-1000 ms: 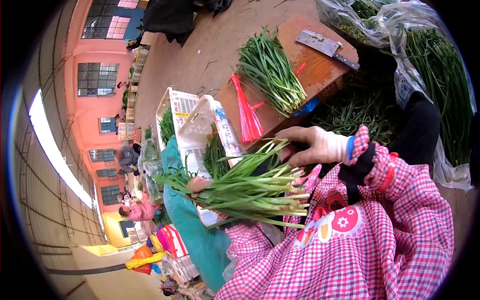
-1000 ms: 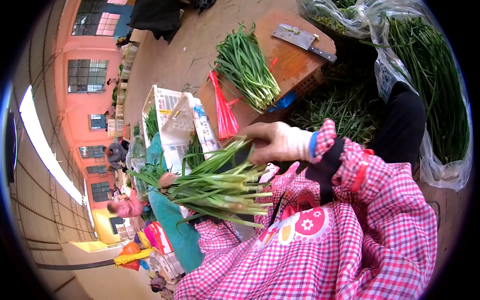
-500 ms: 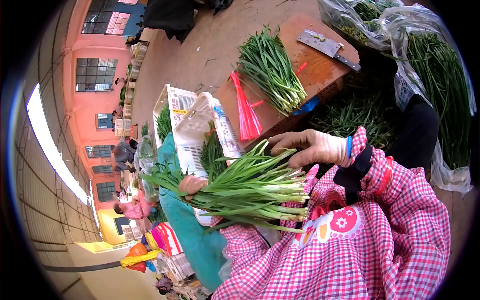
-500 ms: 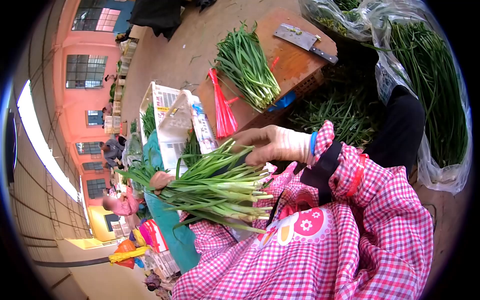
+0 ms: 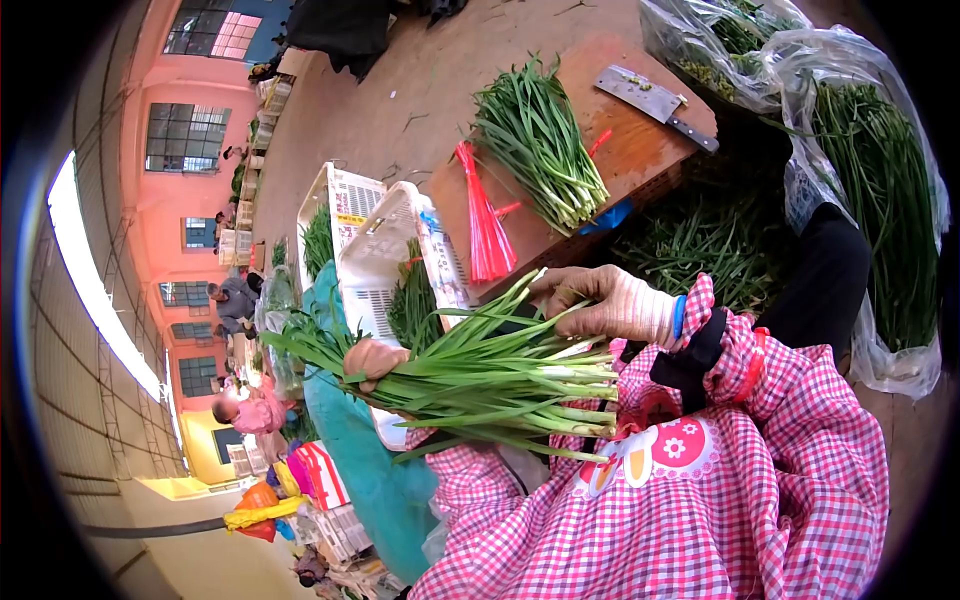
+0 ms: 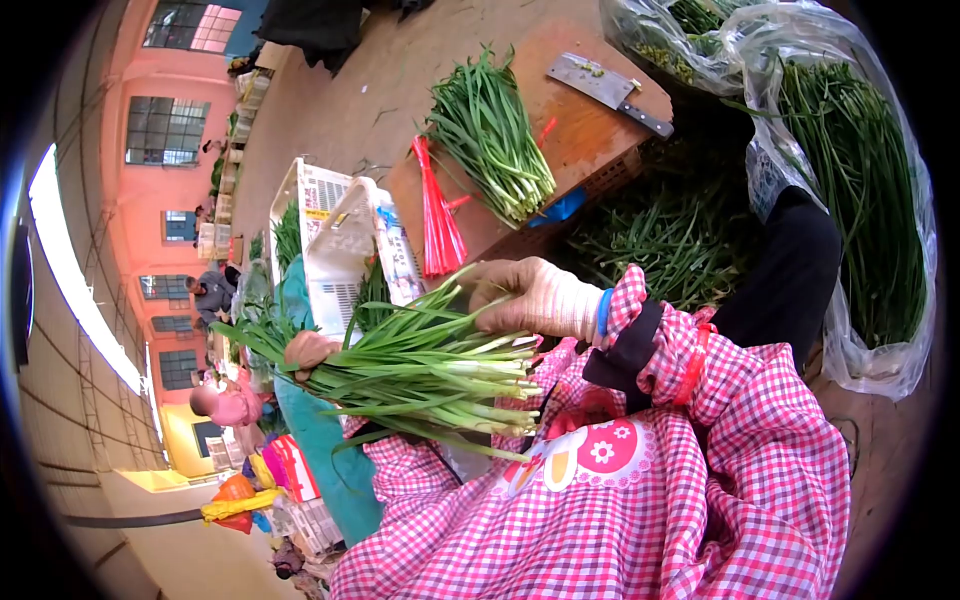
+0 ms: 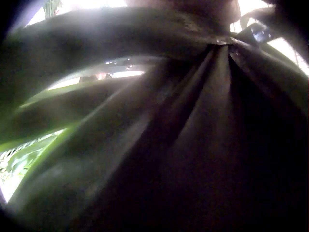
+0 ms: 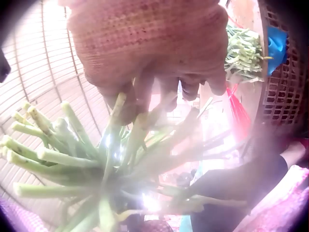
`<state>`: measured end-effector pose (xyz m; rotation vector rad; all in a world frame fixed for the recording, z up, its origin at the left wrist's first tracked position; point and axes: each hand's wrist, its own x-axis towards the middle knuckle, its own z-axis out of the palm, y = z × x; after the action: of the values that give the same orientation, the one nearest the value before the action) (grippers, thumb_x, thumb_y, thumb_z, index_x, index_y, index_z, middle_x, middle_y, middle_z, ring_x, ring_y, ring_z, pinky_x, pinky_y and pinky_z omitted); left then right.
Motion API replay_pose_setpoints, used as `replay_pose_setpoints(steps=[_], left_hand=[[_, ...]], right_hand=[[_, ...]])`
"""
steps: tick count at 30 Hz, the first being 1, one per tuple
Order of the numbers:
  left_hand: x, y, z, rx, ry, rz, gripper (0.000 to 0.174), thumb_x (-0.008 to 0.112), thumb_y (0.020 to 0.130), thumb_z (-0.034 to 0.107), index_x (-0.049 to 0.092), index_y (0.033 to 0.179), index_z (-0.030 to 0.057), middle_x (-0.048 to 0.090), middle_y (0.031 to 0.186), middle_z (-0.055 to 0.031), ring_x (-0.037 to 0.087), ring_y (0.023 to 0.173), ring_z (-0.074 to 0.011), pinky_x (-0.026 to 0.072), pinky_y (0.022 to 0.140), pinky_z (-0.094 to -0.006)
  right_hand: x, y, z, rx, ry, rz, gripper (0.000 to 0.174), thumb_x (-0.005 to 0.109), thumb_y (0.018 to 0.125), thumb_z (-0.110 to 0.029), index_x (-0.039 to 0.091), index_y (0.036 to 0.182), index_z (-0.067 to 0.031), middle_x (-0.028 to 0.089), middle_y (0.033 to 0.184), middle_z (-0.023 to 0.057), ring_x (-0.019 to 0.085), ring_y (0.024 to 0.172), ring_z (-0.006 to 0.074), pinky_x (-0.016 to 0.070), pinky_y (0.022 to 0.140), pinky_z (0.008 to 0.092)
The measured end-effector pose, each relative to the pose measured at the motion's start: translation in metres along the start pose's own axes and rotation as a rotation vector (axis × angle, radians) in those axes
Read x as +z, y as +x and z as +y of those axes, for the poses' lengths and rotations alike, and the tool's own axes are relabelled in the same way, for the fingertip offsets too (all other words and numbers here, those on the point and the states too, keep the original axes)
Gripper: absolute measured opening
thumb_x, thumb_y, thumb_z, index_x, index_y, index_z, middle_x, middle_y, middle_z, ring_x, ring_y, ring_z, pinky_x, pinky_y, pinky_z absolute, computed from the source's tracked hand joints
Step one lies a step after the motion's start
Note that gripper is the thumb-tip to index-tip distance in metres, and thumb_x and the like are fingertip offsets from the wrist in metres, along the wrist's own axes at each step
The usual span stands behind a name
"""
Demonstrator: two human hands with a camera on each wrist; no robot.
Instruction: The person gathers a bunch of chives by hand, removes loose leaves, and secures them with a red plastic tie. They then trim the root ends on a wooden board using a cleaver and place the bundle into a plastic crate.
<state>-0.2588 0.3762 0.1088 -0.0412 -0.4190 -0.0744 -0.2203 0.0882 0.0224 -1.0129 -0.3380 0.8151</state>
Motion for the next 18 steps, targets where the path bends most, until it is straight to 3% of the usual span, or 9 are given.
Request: replay_pose_setpoints(steps=[1,4,6,8,10,12,14,15,18], left_hand=[[-0.007,-0.005,0.015,0.015,0.021,-0.004,0.033,0.055,0.078,-0.004,0.044,0.062,0.0232,0.028,0.056,0.0142,0.028,0.05,0.0012,0.0352,0.064,-0.0193],[-0.004,-0.007,0.015,0.093,0.114,0.04,0.025,0.055,0.084,0.0,0.047,0.07,0.0184,0.039,0.064,0.0096,0.038,0.058,-0.0025,0.0396,0.068,-0.0218],[-0.007,-0.012,0.019,0.103,0.183,0.031,0.019,0.055,0.088,0.003,0.048,0.076,0.0158,0.044,0.071,0.0065,0.043,0.064,-0.0051,0.0418,0.071,-0.0235],[-0.008,-0.015,0.037,0.058,0.255,-0.036,0.015,0.054,0.091,0.005,0.048,0.081,0.0138,0.047,0.077,0.0039,0.047,0.07,-0.0075,0.0435,0.074,-0.0252],[-0.002,-0.013,0.042,0.065,0.276,-0.015,0.015,0.054,0.091,0.004,0.048,0.082,0.0149,0.045,0.075,0.0053,0.046,0.068,-0.0074,0.0422,0.074,-0.0258],[0.005,-0.014,0.042,0.115,0.336,0.001,0.016,0.054,0.09,0.003,0.048,0.082,0.015,0.044,0.074,0.0056,0.045,0.067,-0.0074,0.0417,0.073,-0.0257],[0.003,-0.013,0.049,0.102,0.331,-0.031,0.017,0.054,0.089,0.003,0.048,0.08,0.0154,0.044,0.072,0.0059,0.045,0.065,-0.0068,0.0419,0.07,-0.0246],[0.005,-0.011,0.042,0.093,0.306,-0.038,0.017,0.055,0.089,0.003,0.048,0.08,0.0155,0.044,0.072,0.006,0.045,0.065,-0.0066,0.0421,0.07,-0.0244],[0.006,-0.01,0.033,0.077,0.291,-0.014,0.018,0.054,0.091,0.005,0.047,0.078,0.0162,0.045,0.072,0.0061,0.046,0.065,-0.0065,0.0415,0.068,-0.0238]], right_hand=[[-0.002,0.003,0.008,-0.064,-0.023,-0.002,0.041,0.072,0.082,-0.005,0.062,0.121,-0.0004,0.061,0.123,0.005,0.058,0.101,0.0106,0.0498,0.089,0.0287],[-0.005,0.0,0.009,-0.006,-0.068,-0.03,0.044,0.072,0.081,-0.006,0.061,0.123,0.0002,0.061,0.123,0.0047,0.058,0.101,0.0103,0.0492,0.089,0.0279],[-0.014,-0.006,0.009,-0.078,-0.145,-0.06,0.017,0.074,0.077,-0.007,0.068,0.092,0.0004,0.061,0.126,0.0086,0.056,0.113,0.0167,0.0462,0.096,0.0332],[-0.039,-0.013,0.026,-0.287,-0.414,-0.019,0.018,0.072,0.08,-0.013,0.065,0.09,0.0002,0.066,0.103,0.0075,0.061,0.096,0.0195,0.0491,0.088,0.0325],[-0.075,-0.028,0.034,-0.237,-0.778,-0.073,0.021,0.074,0.076,-0.02,0.068,0.087,-0.0033,0.065,0.11,0.0103,0.061,0.102,0.0244,0.0473,0.092,0.0385],[-0.09,-0.049,0.016,0.072,-1.625,-0.187,0.029,0.075,0.072,-0.028,0.069,0.092,-0.0073,0.064,0.115,0.0117,0.059,0.108,0.028,0.0452,0.095,0.0451],[-0.097,-0.064,0.02,-0.096,-1.709,0.03,0.04,0.076,0.07,-0.033,0.069,0.102,-0.0108,0.064,0.114,0.0118,0.058,0.11,0.0281,0.0428,0.096,0.0484],[-0.094,-0.063,0.018,-0.196,-1.459,0.079,0.052,0.075,0.073,-0.033,0.064,0.118,-0.0103,0.064,0.117,0.0134,0.058,0.113,0.0318,0.0441,0.098,0.0456],[-0.052,-0.049,-0.001,-0.257,-0.814,0.146,0.059,0.075,0.078,-0.022,0.055,0.131,-0.0052,0.059,0.128,0.0142,0.056,0.118,0.0271,0.0437,0.102,0.0393]])
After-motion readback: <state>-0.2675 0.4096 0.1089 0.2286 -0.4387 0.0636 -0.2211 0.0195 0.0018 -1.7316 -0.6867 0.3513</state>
